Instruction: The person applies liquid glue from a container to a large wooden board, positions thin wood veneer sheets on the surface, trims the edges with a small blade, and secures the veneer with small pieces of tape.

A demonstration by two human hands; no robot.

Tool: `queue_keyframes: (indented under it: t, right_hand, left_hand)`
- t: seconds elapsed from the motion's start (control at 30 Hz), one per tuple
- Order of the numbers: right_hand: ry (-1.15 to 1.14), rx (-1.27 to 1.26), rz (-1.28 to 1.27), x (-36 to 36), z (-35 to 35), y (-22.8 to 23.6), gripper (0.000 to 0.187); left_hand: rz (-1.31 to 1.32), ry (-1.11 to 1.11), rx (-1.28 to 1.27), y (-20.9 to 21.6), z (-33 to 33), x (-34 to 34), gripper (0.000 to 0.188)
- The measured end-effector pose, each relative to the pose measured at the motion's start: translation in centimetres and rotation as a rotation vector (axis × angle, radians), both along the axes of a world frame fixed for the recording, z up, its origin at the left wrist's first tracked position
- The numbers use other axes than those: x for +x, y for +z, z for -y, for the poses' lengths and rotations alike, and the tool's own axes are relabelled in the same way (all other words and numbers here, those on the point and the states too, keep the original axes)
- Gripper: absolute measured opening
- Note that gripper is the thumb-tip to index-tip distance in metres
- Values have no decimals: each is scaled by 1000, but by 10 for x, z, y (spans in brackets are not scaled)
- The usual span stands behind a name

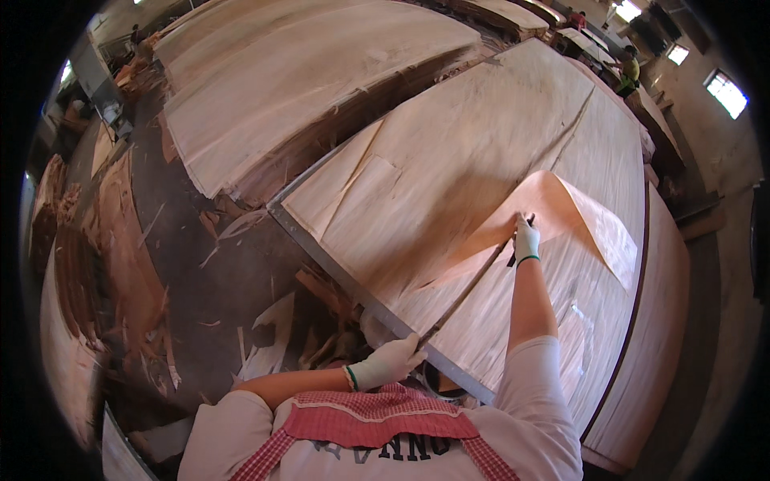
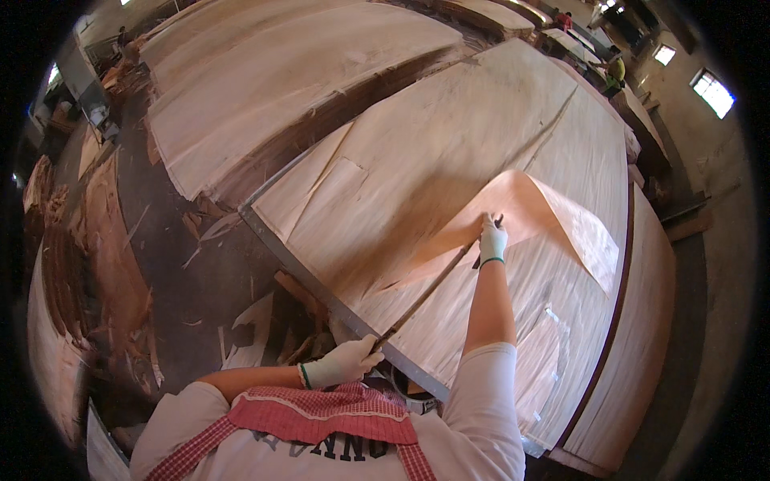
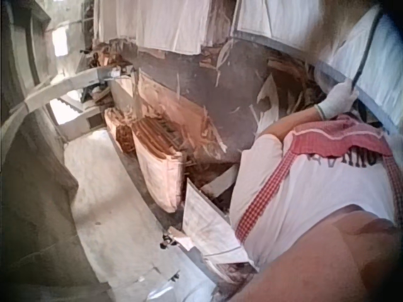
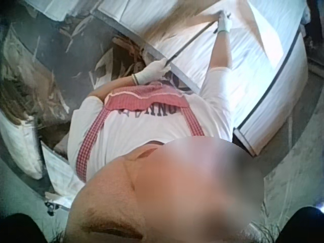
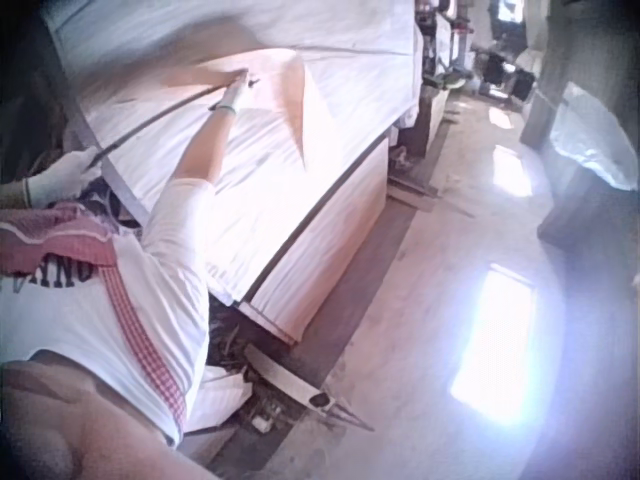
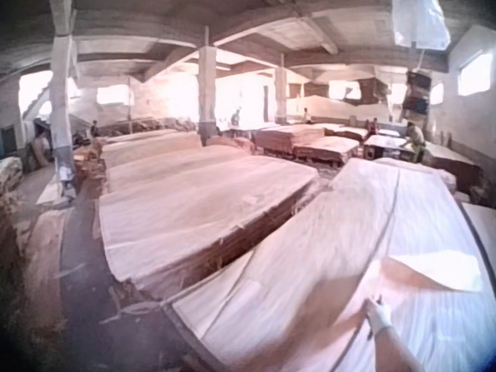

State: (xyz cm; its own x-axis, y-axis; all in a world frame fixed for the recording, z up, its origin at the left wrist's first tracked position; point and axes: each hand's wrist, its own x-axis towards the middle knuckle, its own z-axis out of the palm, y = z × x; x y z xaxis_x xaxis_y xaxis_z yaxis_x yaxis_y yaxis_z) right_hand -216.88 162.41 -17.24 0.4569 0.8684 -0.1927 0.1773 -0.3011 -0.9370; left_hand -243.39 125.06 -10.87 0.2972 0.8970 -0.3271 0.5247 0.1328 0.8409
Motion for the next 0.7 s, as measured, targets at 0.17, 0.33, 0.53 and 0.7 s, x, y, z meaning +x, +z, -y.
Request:
queue_keyframes:
  t: [0.17,0.33,0.53,0.7]
  right_hand:
    - [-100,43,-22,32,-2,-3,26]
    - [-68,104,-92,97,13,20,31]
    - [114,-72,-123,73,27,58,37]
    - [3,46,-32,89,4,28,28]
  left_hand:
    - [65,-1,-118,29,-20,14,31]
    - [46,-8,141,4,-45,39,37]
    - [25,-122,-6,54,-26,63,36]
    - [65,-95,11,57,-11,71,35]
